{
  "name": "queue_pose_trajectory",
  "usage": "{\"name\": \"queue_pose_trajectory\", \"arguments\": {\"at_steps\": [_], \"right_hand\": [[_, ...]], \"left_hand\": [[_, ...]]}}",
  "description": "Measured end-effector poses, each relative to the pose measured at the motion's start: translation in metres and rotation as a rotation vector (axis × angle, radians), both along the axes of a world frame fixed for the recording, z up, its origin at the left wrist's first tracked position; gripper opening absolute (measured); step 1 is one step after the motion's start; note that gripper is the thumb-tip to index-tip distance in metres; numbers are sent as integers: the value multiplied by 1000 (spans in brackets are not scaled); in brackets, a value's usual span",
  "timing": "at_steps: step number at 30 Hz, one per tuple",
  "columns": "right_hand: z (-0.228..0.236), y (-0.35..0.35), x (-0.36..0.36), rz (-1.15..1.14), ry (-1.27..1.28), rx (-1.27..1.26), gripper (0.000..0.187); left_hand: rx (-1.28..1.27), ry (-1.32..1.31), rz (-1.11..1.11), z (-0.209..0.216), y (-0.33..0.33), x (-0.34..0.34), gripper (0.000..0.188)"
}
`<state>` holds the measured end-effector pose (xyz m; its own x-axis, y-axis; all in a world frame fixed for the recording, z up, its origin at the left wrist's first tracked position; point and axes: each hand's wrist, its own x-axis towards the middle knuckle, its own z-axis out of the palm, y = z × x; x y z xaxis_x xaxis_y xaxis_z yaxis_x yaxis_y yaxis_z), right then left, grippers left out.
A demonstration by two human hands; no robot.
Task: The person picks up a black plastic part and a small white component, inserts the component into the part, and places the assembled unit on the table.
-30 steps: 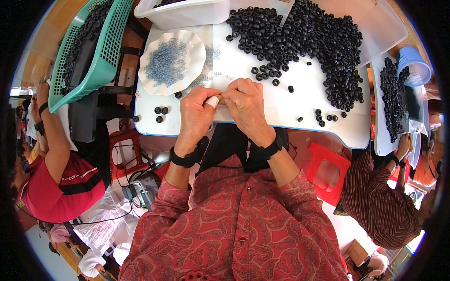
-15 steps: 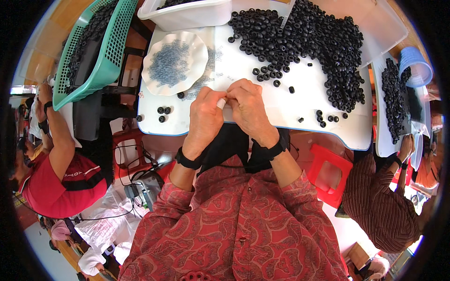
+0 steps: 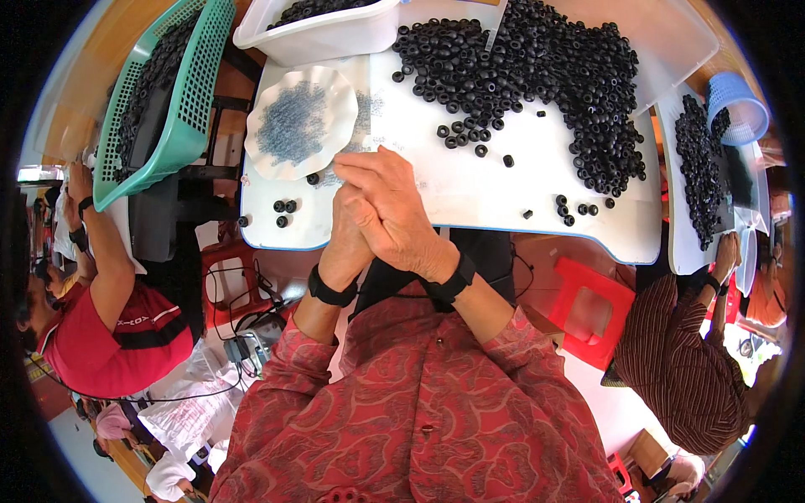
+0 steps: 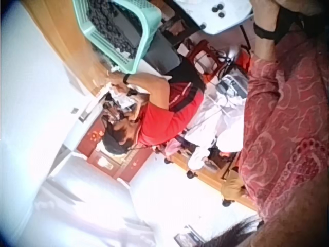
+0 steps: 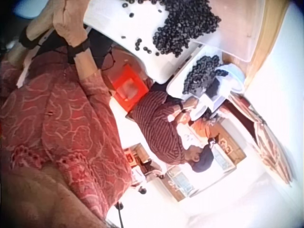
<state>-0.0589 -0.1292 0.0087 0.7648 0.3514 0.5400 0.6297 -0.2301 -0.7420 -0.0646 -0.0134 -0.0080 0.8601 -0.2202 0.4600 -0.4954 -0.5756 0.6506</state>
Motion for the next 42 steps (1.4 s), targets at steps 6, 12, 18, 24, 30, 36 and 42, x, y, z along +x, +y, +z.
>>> {"name": "queue_pose_trajectory", "arguments": {"at_steps": [6,12,18,24,30,36,42], "right_hand": [[-2,3,4,28,91,65,26],[-1,0,6,31,138,104,21],[-2,3,4,22,134,121,19],[-8,6,8,23,119,130,17],[-7,7,6,19,119,135,17],[-8,8,7,10,121,159,16],[-11,11,8,-7,93,154,12]], "left_hand": [[-18,29,-12,-2,2,2,17],[-33,60,-23,-1,0,4,18],[-46,91,-32,-1,1,1,18],[-55,121,-28,-1,3,1,18],[-64,140,-16,-2,1,0,19],[-77,185,-12,0,2,2,19],[-97,199,-14,-1,5,-2,20]]}}
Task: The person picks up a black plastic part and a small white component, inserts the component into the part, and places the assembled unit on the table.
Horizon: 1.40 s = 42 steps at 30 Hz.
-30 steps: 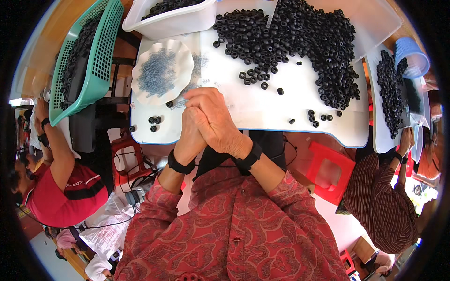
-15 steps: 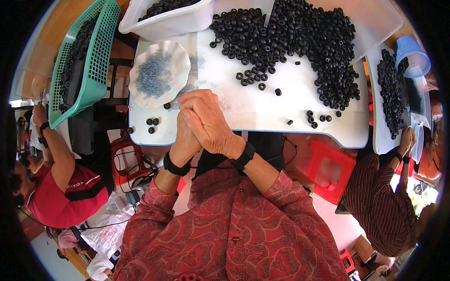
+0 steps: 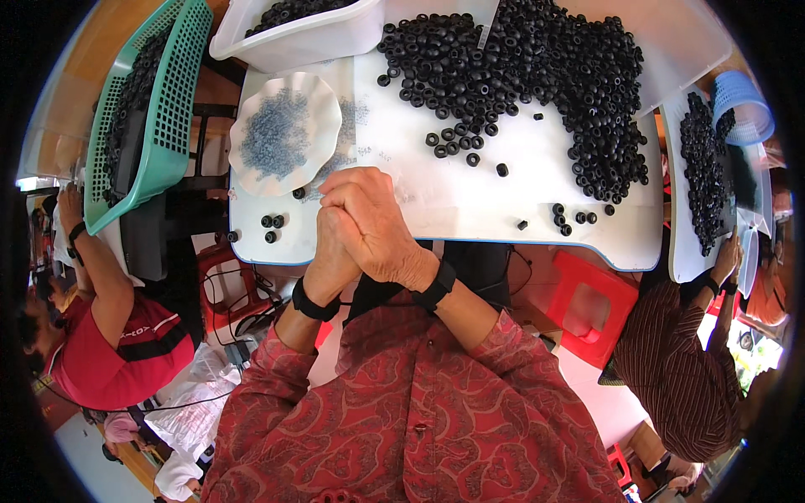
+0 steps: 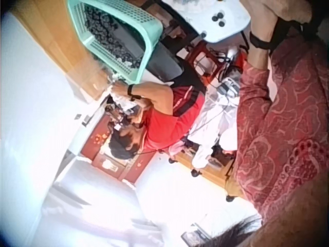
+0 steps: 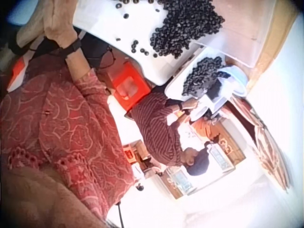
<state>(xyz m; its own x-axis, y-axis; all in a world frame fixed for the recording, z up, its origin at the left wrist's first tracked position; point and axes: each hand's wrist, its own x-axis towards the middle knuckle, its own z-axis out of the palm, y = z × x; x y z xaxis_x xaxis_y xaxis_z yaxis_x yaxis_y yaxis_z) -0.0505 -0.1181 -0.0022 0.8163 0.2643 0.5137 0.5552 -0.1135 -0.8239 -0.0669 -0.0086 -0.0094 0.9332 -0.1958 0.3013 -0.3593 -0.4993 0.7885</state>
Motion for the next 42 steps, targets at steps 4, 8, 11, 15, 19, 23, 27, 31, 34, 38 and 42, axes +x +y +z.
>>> {"name": "queue_pose_trajectory", "arguments": {"at_steps": [4,8,11,15,19,23,27,31,34,38,42], "right_hand": [[2,0,-2,-18,-65,-62,12],[3,1,-1,1,-83,-93,12],[4,2,-1,8,-95,-106,12],[5,3,-2,6,-98,-118,12],[5,4,-4,1,-105,-128,10],[4,5,-4,-11,-129,-145,9],[6,8,-5,-10,-146,-151,10],[4,7,-4,-32,-164,-156,10],[5,8,-2,-47,-201,-165,10],[1,8,0,-49,-174,-165,10],[-2,6,1,-58,-154,-148,8]], "left_hand": [[-11,13,2,0,1,-1,20],[-23,27,3,-2,2,0,20],[-32,26,6,-1,0,-1,20],[-44,35,10,-2,-3,1,21],[-55,45,14,-1,-2,-4,21],[-66,56,12,-2,-6,-7,21],[-65,69,25,1,-1,-11,22],[-80,85,18,-2,-5,-7,22],[-84,104,25,-1,-9,-8,22],[-88,132,33,-1,-6,-7,22],[-92,161,35,-3,-7,-3,23]]}}
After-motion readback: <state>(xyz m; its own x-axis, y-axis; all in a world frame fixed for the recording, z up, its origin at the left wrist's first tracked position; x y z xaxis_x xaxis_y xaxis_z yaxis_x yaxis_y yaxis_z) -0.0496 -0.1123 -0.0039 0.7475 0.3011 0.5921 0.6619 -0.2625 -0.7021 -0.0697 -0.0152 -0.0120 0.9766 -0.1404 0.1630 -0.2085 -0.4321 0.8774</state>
